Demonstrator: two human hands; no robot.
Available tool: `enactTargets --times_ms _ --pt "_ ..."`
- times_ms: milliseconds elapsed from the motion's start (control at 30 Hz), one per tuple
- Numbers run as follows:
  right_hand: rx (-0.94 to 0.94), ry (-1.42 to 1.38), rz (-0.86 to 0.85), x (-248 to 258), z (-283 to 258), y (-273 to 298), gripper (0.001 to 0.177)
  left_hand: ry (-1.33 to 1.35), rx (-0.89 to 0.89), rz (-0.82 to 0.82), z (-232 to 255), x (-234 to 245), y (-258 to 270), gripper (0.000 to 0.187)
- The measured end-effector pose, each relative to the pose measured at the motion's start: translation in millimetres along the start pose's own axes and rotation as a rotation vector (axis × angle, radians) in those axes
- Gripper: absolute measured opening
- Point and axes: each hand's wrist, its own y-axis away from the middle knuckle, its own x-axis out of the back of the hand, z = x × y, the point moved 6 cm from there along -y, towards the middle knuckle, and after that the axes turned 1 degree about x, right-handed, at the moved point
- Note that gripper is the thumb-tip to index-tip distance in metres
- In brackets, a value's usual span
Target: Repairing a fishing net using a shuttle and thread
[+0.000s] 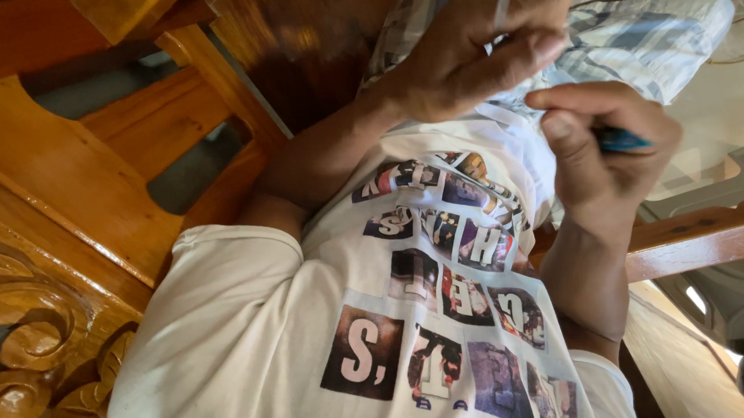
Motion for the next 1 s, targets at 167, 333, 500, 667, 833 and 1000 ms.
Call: enactTargets --times_ms 167,333,500,667,833,1000 --pt "-0.045 -0.267 0.074 6.0 3.7 -1.9 0.016 0.018 -0.076 -0.009 4.4 -12.6 -1.0 0.035" --pt "-0.163 0.035 0.008 25.2 -10.2 -6.3 0.021 0.329 0.029 0.0 -7.1 -7.7 -0.8 0.04" --pt "-0.02 0.25 -0.09 33.2 -56.3 -5.8 0.015 0.279 -0.041 -0.043 -14.2 -6.1 1.0 0.017" --pt "0.035 0.493 -0.312 9.7 -83.2 -9.0 0.024 -0.13 0.013 0.147 -13.1 -5.9 5.3 0.037" --pt "0.161 0.618 -0.215 -7.5 -105.5 -22.1 0.048 -0.117 -0.034 0.198 -3.9 -7.4 5.5 0.034" --pt "0.25 0.758 -0.134 13.8 -84.2 -25.9 0.045 0.13 0.052 0.235 -5.8 -9.8 2.6 0.04"
